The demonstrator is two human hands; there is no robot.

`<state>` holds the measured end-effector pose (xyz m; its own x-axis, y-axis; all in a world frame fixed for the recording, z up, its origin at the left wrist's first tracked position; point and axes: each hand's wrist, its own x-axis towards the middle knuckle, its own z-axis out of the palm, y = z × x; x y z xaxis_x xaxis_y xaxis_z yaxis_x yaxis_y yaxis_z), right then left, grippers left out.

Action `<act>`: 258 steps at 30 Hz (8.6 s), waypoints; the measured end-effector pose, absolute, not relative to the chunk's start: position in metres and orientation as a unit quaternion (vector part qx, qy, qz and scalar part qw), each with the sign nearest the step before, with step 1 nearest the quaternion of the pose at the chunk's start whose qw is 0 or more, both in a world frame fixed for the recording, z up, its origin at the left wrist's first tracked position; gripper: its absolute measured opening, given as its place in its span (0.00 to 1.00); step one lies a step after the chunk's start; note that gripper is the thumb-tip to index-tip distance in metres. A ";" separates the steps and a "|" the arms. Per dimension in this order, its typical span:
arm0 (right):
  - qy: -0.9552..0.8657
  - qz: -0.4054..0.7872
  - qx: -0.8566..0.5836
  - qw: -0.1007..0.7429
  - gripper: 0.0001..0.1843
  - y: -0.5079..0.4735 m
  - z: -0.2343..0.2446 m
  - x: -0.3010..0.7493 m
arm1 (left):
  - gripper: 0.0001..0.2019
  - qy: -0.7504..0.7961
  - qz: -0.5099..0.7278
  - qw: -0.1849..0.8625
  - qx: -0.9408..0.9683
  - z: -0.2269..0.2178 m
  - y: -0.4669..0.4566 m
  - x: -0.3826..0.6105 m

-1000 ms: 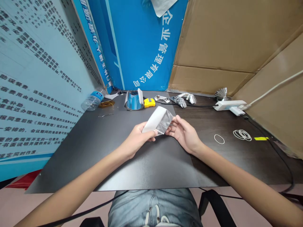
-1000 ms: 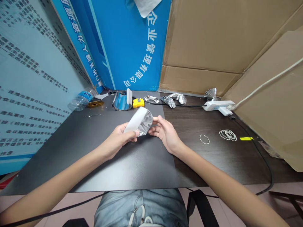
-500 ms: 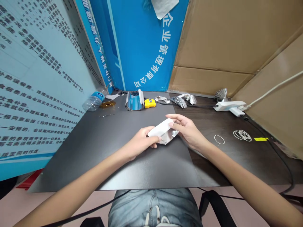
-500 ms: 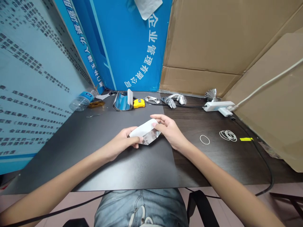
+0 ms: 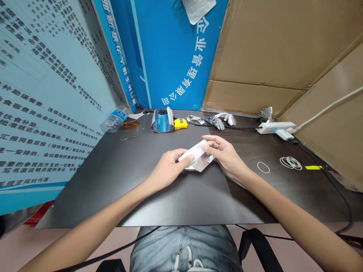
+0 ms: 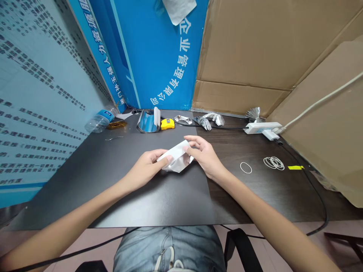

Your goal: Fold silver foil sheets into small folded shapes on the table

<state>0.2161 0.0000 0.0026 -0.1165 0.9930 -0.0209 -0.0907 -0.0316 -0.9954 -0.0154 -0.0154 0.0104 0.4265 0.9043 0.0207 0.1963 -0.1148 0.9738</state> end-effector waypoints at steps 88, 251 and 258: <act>-0.793 0.330 -0.343 0.381 0.09 -0.017 0.016 0.211 | 0.23 0.303 0.171 0.810 0.472 0.017 -0.009 -0.018; -0.498 0.540 -0.429 0.526 0.17 -0.006 -0.002 0.206 | 0.18 0.433 0.298 0.510 0.680 0.012 0.014 -0.037; -0.492 0.545 -0.453 0.506 0.17 0.000 -0.008 0.215 | 0.19 0.450 0.286 0.484 0.694 0.008 0.017 -0.038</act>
<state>0.2151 -0.0003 -0.0083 -0.0792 0.9969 0.0043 -0.1057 -0.0041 -0.9944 -0.0380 0.0168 0.0083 0.4324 0.9009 -0.0388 0.3469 -0.1265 0.9293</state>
